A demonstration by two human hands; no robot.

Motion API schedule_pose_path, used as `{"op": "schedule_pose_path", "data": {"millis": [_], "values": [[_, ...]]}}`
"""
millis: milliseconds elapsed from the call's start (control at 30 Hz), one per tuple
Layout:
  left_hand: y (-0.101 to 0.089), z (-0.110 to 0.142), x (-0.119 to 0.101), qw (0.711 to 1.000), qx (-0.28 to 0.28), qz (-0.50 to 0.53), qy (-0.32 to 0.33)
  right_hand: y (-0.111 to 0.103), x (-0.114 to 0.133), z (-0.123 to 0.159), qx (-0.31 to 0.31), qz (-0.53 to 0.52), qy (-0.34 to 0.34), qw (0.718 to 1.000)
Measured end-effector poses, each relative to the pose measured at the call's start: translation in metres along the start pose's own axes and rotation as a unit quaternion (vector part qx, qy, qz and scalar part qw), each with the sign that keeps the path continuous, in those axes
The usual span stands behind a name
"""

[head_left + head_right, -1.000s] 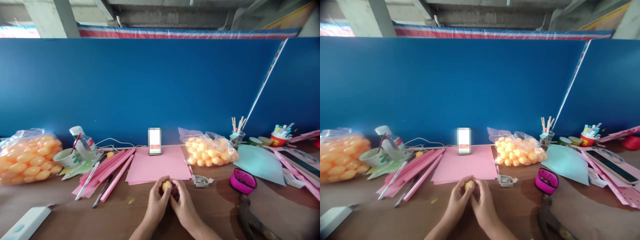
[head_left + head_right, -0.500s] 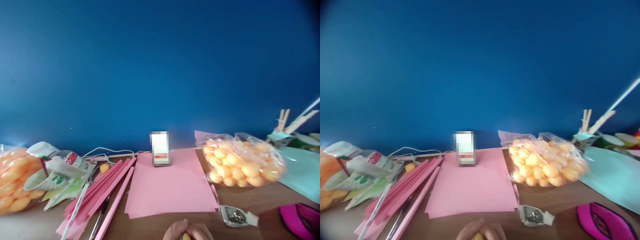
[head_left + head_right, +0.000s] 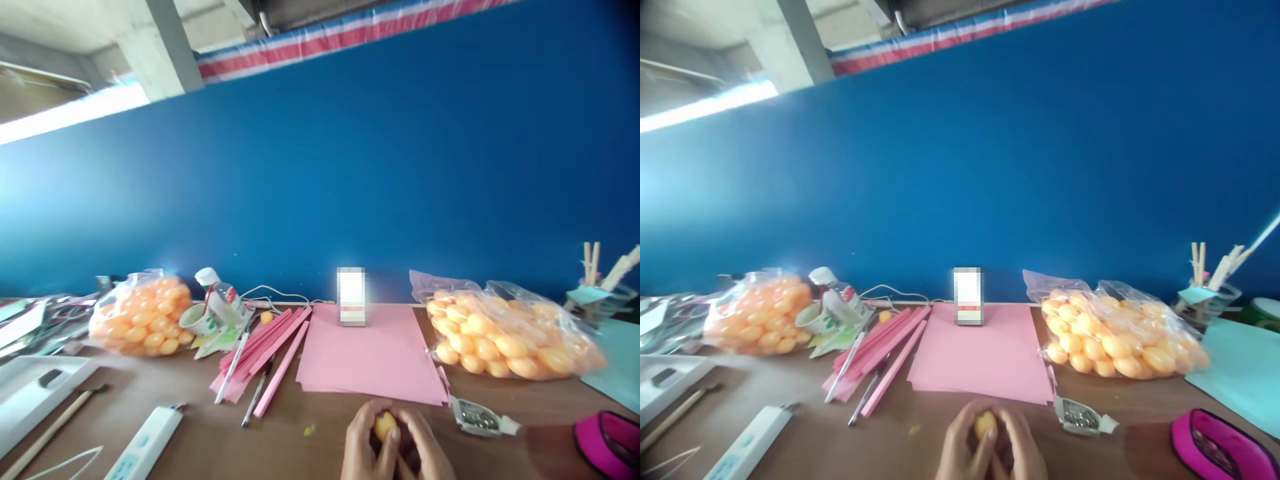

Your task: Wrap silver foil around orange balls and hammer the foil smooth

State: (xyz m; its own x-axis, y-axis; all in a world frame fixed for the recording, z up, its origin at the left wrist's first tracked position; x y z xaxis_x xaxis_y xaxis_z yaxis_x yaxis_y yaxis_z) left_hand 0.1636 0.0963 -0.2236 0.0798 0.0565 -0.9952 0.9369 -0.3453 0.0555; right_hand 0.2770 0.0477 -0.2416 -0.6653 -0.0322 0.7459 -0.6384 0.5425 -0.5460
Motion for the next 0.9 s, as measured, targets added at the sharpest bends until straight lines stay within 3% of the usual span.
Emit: {"op": "schedule_pose_path", "data": {"millis": [133, 300, 600, 900], "values": [[0.004, -0.002, -0.021, 0.999, 0.012, 0.001, 0.045, -0.007, 0.008, -0.005, 0.017, 0.022, -0.044, 0.999], [0.005, 0.004, -0.031, 0.996, 0.009, -0.006, 0.083, -0.008, 0.018, -0.003, 0.021, 0.022, -0.071, 0.997], [0.007, 0.011, -0.036, 0.992, 0.006, -0.038, 0.121, -0.011, 0.020, -0.001, -0.011, 0.026, -0.116, 0.993], [0.008, 0.008, -0.033, 0.991, 0.000, -0.067, 0.117, -0.006, 0.011, -0.001, -0.002, 0.035, -0.109, 0.993]]}}
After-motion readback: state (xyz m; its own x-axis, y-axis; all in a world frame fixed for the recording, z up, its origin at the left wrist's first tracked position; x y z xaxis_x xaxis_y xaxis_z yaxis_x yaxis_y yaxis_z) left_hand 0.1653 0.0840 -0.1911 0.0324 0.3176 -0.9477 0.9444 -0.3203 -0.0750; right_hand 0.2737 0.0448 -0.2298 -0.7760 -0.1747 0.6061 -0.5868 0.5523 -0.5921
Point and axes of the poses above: each hand's wrist, its own z-axis away from the middle knuckle, its own y-axis out of the palm, x = y × z, the point moved 3 cm from there along -z, towards the middle knuckle, and after that the axes turned 13 degrees about z, right-handed, at the moved point
